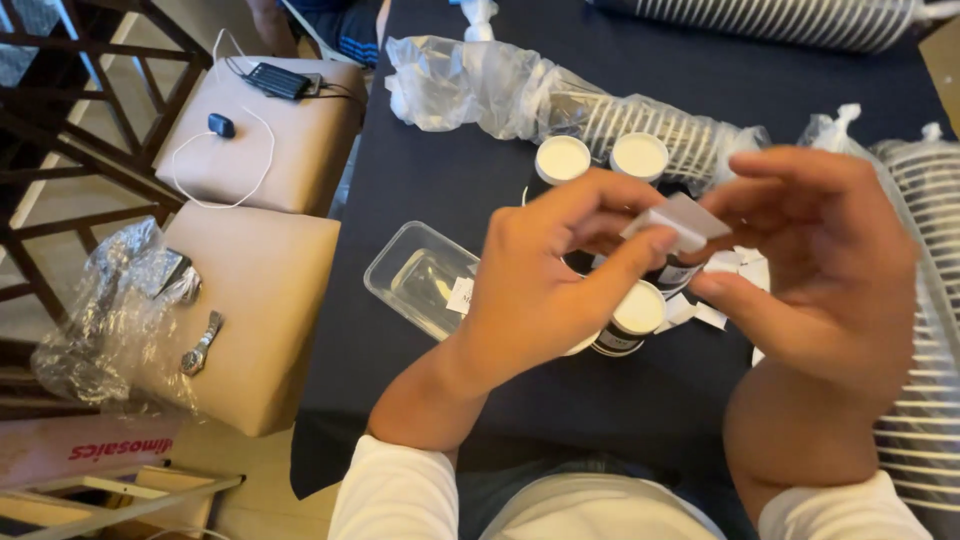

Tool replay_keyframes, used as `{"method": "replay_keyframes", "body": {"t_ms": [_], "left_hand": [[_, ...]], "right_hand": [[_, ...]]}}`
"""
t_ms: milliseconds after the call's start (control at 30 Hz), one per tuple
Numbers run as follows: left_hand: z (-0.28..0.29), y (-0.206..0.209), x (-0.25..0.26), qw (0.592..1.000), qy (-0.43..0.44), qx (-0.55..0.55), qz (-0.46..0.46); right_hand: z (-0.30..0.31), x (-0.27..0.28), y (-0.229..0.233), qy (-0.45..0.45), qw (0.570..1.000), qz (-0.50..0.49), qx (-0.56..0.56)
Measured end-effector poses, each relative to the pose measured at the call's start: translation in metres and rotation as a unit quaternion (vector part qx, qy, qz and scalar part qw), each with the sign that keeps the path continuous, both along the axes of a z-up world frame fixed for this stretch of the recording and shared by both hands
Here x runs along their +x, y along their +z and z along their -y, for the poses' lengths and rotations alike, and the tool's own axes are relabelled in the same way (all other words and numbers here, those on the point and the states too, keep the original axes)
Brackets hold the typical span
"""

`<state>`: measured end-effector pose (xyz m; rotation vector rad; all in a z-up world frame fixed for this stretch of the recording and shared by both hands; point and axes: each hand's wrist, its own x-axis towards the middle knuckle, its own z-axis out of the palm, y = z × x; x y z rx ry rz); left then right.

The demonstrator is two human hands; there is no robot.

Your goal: Applying logo stickers to black paper coffee cups and then packing the cups into plastic sleeves.

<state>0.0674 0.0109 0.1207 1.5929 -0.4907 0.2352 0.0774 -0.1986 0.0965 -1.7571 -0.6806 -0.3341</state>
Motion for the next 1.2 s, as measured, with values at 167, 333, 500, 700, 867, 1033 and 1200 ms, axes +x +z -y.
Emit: {"method": "replay_keyframes", "body": {"t_ms": [167,333,500,700,867,1033,1200], "left_hand": [[0.006,-0.01,0.006,0.993,-0.055,-0.082,-0.059],[0.018,-0.02,0.017,0.983,-0.077,-0.142,-0.087],[0.019,-0.015,0.021,0.996,-0.02,-0.078,-0.047],[0.02,-0.022,0.035,0.998,0.015,-0.048,-0.029],[0.021,-0.025,0.035,0.997,0.008,-0.07,-0.038],[0.019,-0.025,0.034,0.996,0.011,-0.083,-0.041],[0.018,-0.023,0.034,0.995,0.011,-0.096,-0.03]], "right_hand": [[-0.017,-0.001,0.003,-0.072,0.997,0.01,0.035],[-0.021,0.011,-0.003,-0.101,0.989,-0.03,0.107],[-0.018,0.022,0.001,-0.124,0.988,-0.034,0.084],[-0.012,0.026,-0.001,-0.13,0.986,-0.064,0.085],[-0.013,0.032,-0.006,-0.106,0.987,-0.073,0.091],[-0.017,0.032,-0.006,-0.135,0.984,-0.074,0.088],[-0.02,0.031,-0.005,-0.093,0.984,-0.087,0.126]]}}
